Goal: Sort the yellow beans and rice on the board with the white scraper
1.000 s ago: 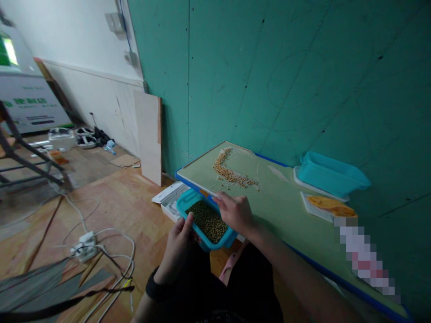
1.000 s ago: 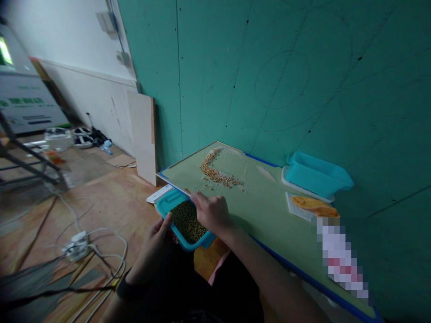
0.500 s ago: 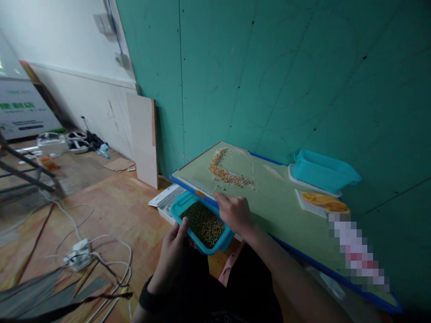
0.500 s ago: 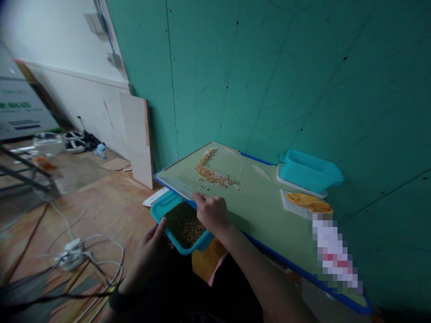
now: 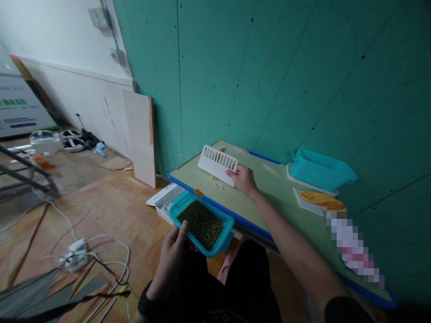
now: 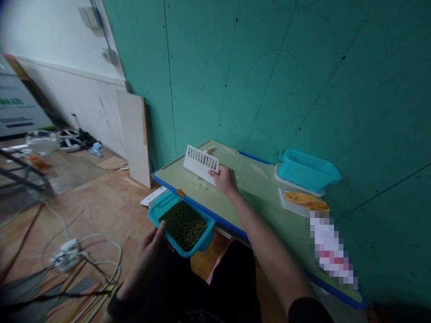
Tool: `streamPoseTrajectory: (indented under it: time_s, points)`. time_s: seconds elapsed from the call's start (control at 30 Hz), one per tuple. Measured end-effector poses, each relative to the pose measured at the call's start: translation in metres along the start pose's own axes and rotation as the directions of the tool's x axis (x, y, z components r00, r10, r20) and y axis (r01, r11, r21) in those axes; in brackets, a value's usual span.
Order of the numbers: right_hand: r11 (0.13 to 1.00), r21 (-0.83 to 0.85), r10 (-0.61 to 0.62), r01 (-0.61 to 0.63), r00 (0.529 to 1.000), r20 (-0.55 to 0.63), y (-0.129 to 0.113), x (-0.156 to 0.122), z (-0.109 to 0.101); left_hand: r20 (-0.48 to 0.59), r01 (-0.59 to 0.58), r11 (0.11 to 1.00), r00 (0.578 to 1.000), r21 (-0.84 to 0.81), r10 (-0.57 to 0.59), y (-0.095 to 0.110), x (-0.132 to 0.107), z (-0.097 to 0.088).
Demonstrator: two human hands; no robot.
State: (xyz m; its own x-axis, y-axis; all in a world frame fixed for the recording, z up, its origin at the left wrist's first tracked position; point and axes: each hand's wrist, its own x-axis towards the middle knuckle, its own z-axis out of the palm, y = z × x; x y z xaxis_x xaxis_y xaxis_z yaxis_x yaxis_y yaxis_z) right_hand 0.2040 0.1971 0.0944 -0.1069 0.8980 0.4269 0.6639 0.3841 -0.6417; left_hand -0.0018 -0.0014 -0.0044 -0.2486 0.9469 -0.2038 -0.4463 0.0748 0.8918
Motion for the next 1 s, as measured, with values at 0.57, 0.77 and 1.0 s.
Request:
streamPoseTrajectory:
  time_s: [0.57, 0.77, 1.0]
  points:
    - [0.981, 0.188, 0.041, -0.057, 0.995, 0.091, 0.002, 0.001, 0.006, 0.027, -0.008, 1.0, 1.0, 0.002, 0.008, -0.011, 0.003, -0.007]
    - [0.922, 0.351, 0.108, -0.163, 0.979, 0.171, 0.003, 0.0, 0.008, 0.016, -0.009, 1.0, 1.0, 0.0, 0.009, -0.011, 0.004, -0.007]
    - [0.804, 0.493, 0.2, -0.333, 0.932, 0.303, -0.003, -0.004, 0.004, 0.036, -0.035, 0.999, 0.999, 0.017, 0.035, -0.008, 0.004, -0.007]
